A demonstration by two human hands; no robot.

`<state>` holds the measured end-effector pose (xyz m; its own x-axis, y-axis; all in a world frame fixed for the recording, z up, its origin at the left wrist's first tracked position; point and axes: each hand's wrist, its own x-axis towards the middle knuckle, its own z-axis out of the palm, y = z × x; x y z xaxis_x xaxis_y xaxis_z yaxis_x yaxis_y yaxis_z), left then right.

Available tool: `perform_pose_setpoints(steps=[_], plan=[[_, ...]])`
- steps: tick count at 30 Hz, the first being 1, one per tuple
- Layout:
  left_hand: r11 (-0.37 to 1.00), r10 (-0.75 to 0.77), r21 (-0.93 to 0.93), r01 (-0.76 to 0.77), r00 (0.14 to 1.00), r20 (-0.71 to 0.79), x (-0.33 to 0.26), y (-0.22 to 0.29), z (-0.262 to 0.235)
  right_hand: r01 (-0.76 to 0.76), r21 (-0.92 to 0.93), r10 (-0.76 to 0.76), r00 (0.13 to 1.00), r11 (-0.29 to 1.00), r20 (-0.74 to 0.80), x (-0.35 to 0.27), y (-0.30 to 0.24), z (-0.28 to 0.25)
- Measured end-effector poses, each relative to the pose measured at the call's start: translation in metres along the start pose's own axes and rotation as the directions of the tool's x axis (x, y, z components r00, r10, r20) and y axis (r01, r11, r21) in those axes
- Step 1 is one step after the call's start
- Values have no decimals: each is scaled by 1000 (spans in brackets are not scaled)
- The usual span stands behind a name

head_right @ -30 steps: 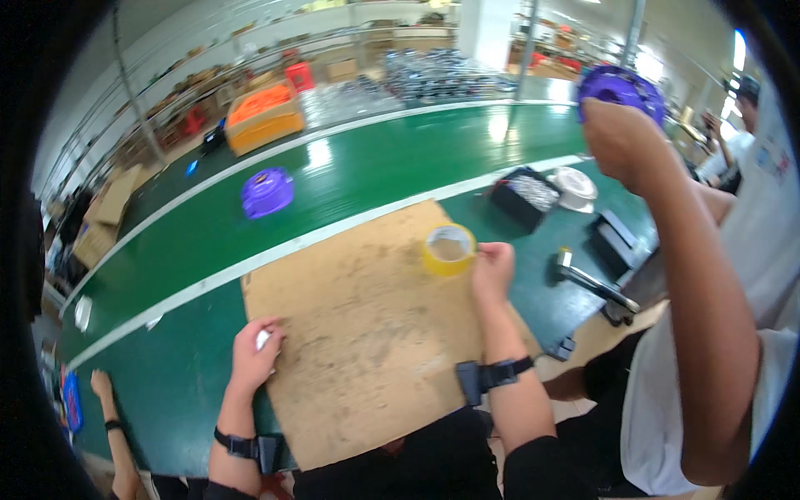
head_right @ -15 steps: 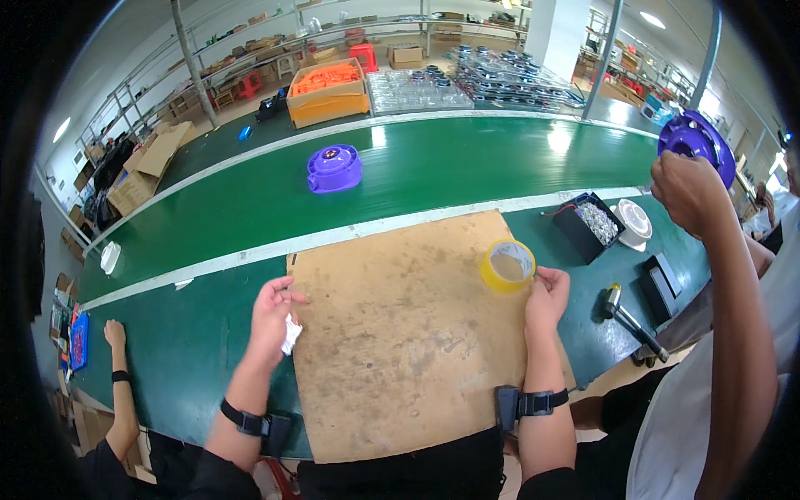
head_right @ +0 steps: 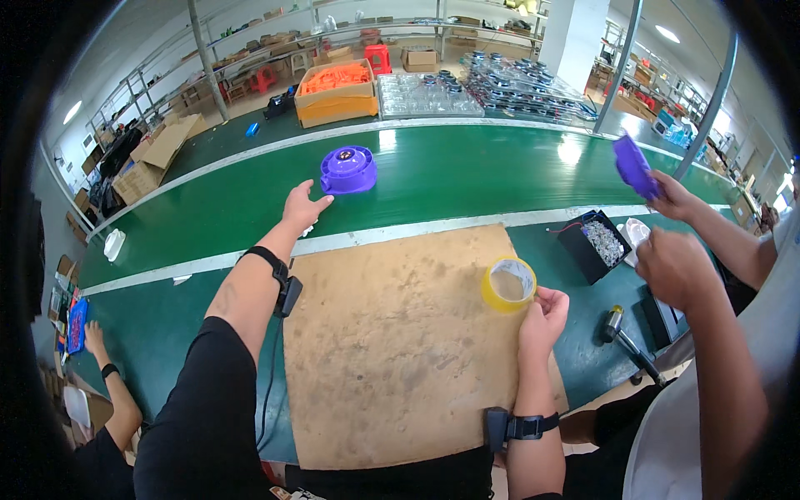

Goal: The person assembles white plastic fan components on a green workbench. They pick up a white fan housing, insert a central motor unit, and fit a white ring around it. The person handles the parts by hand, rotating them to check alignment and fit, and places the assembled unit back on the table.

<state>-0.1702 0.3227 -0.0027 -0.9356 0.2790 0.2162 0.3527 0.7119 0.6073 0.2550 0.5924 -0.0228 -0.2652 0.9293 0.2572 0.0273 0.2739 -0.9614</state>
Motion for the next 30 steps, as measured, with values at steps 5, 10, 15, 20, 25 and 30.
perform_pose_setpoints(steps=[5,10,15,20,25,30], plan=[[997,14,71,-11,999,-33,19,12,19,-9,-20,9,1000,1000,-15,-3,-3,3],[998,46,-49,-46,999,1,26,27,42,32,-1,-32,999,999,-29,2,5,-6],[987,134,-90,-133,991,0,46,-2,31,57,45,-57,998,997,-3,-5,0,9],[993,28,-113,-33,999,-43,55,6,48,14,-33,-14,1000,999,-3,-3,-7,4],[976,-17,-215,26,999,44,42,35,39,30,44,-30,1000,999,-1,-4,-9,4],[971,136,-185,-149,987,-82,43,26,45,7,15,-7,1000,1000,3,-6,-12,4]])
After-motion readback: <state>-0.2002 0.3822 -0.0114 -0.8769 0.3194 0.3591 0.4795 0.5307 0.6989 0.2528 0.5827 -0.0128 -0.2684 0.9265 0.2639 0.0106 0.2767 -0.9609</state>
